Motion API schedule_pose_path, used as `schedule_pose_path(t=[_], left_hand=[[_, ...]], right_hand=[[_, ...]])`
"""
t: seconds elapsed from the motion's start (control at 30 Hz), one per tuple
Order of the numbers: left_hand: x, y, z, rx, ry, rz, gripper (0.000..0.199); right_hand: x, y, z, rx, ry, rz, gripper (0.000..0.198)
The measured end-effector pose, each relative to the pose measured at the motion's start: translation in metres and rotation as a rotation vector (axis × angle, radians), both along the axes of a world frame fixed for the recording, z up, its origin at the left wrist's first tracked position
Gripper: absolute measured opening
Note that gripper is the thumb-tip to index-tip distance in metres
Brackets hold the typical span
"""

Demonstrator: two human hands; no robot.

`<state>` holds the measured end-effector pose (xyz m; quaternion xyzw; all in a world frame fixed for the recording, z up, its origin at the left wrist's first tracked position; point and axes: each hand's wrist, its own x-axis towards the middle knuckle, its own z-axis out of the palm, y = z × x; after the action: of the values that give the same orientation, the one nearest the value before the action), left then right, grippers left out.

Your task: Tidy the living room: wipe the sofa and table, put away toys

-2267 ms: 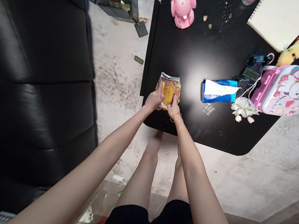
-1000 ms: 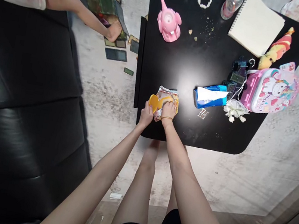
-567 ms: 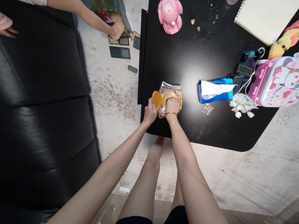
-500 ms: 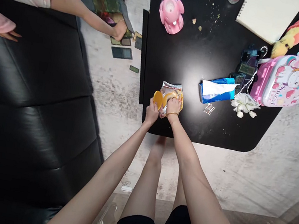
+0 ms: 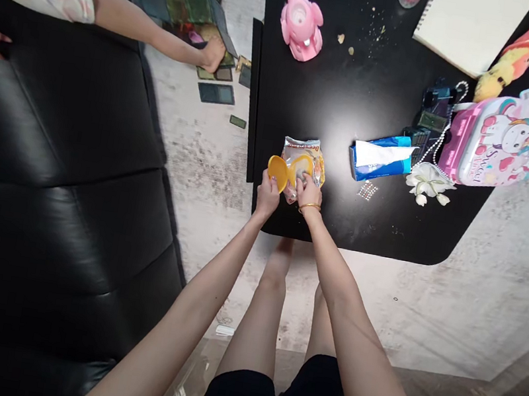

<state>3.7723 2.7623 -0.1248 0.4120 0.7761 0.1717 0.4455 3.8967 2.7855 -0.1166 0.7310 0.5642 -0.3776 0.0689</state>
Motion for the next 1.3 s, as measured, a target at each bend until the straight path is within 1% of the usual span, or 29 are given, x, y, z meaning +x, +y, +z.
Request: schedule_pose_path(t=[0.07, 0.17, 0.23, 0.33, 0.4, 0.5, 0.63, 0.8, 0.93, 1.03, 1.13, 1.2, 1.23, 1.3], left_hand=[[0.0, -0.002, 0.002, 0.014, -0.024, -0.024, 0.039], [0.003, -0.007, 0.003, 0.022, -0.058, -0.029, 0.042], [0.006, -0.01, 0.001, -0.001, -0.061, -0.02, 0.042], [0.01, -0.012, -0.004, -0.05, -0.05, 0.004, 0.04], [0.011, -0.011, -0.009, -0.059, -0.06, 0.026, 0.039], [0.011, -0.011, -0.015, -0.053, -0.083, 0.057, 0.038], [0.009, -0.01, -0.017, -0.044, -0.108, 0.064, 0.037], [0.009, -0.008, -0.011, -0.009, -0.113, 0.052, 0.036], [0.01, -0.003, -0.007, -0.008, -0.095, 0.056, 0.035], [0.006, 0.002, -0.005, -0.027, -0.049, 0.07, 0.036], [-0.002, 0.006, -0.003, -0.029, -0.025, 0.065, 0.036], [-0.007, 0.008, -0.002, -0.01, -0.038, 0.047, 0.037], [-0.01, 0.008, -0.002, 0.0, -0.046, 0.038, 0.038], [-0.013, 0.009, -0.001, 0.018, -0.053, 0.015, 0.039]], right_hand=[[0.005, 0.007, -0.002, -0.062, -0.029, -0.015, 0.037], [0.007, 0.016, -0.007, -0.114, -0.088, -0.033, 0.026], [0.007, 0.018, -0.011, -0.093, -0.12, -0.031, 0.023], [0.005, 0.017, -0.022, -0.019, -0.139, 0.028, 0.022], [0.004, 0.016, -0.03, 0.011, -0.13, 0.04, 0.023], [0.003, 0.018, -0.042, 0.007, -0.12, 0.012, 0.026], [0.001, 0.021, -0.048, -0.014, -0.141, 0.056, 0.03], [-0.003, 0.019, -0.042, 0.004, -0.172, 0.126, 0.034], [-0.007, 0.012, -0.034, 0.007, -0.199, 0.136, 0.03], [-0.008, 0.007, -0.023, 0.055, -0.146, 0.171, 0.026], [-0.005, 0.003, -0.011, 0.111, 0.007, 0.204, 0.021], [-0.002, 0.002, -0.004, 0.109, 0.156, 0.141, 0.016], [0.0, 0.002, -0.002, 0.095, 0.241, 0.064, 0.015], [0.004, 0.005, 0.002, 0.049, 0.429, -0.166, 0.019]])
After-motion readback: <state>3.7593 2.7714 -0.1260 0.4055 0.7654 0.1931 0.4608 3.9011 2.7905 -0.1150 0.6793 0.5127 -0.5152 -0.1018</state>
